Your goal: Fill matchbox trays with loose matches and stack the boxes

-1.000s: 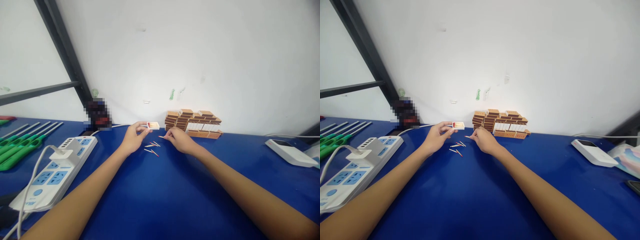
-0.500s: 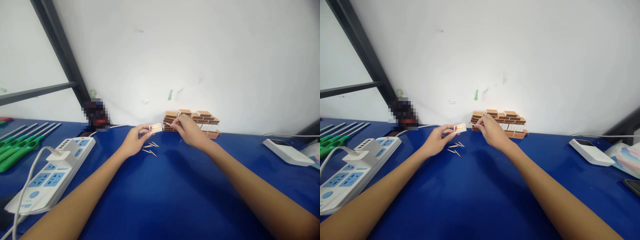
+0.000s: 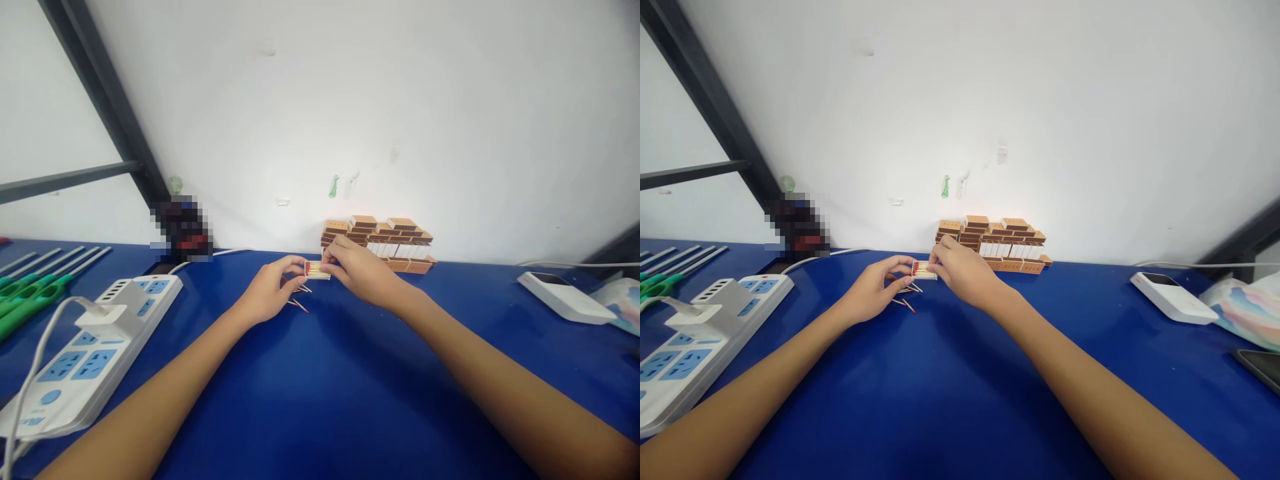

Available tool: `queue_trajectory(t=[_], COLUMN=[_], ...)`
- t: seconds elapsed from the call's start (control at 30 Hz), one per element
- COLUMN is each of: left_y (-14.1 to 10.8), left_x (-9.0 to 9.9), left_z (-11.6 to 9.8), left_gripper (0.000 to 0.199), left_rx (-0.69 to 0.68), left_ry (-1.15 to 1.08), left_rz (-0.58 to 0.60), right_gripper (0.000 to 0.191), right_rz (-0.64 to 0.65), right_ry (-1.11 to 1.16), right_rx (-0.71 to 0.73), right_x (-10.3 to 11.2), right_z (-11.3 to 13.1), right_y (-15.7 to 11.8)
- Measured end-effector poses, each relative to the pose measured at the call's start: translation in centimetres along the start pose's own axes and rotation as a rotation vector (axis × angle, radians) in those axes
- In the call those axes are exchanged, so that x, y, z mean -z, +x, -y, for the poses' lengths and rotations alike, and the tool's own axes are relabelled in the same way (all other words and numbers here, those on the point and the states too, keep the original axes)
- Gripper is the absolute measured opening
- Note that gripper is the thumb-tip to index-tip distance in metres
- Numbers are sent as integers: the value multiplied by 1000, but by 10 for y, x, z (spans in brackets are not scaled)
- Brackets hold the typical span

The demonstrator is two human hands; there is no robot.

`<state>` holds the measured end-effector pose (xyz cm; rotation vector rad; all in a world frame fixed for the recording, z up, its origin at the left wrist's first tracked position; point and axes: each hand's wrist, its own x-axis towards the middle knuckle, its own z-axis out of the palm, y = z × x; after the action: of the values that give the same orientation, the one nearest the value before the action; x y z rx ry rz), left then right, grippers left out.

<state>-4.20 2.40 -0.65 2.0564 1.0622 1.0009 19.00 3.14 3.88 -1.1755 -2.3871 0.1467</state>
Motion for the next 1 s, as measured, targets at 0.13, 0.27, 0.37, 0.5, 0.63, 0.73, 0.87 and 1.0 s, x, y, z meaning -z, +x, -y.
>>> queue_trajectory(t=[0.13, 0.27, 0.37, 0.5, 0.63, 0.73, 0.87, 1.0], left_y=[2, 5, 7, 7, 7, 7, 7, 6], left_x=[5, 15, 21, 22, 21, 21, 20, 17], left_z=[2, 11, 17, 21, 18, 16, 14, 14], left_gripper=[29, 28, 26, 24, 25, 24, 23, 23], left_rx=[3, 24, 52, 50, 59, 69, 58, 49], left_ry=[40, 120, 164, 171, 193, 201, 201, 236], left_rz=[-34, -145, -216, -235, -245, -247, -233, -197], right_gripper=[9, 12, 15, 15, 10, 14, 15, 14], right_rz=[-168, -238, -37, 148, 245, 290, 296, 207], right_ry=[126, 147, 126, 44, -28, -71, -134, -168], right_rx=[43, -49, -126, -155, -213, -227, -192, -214], right_x=[-3, -13, -28, -47, -52, -52, -49, -32], right_z=[-3, 0, 5, 14, 21, 21, 13, 8], right_y=[1, 3, 4, 10, 17, 17, 8, 0])
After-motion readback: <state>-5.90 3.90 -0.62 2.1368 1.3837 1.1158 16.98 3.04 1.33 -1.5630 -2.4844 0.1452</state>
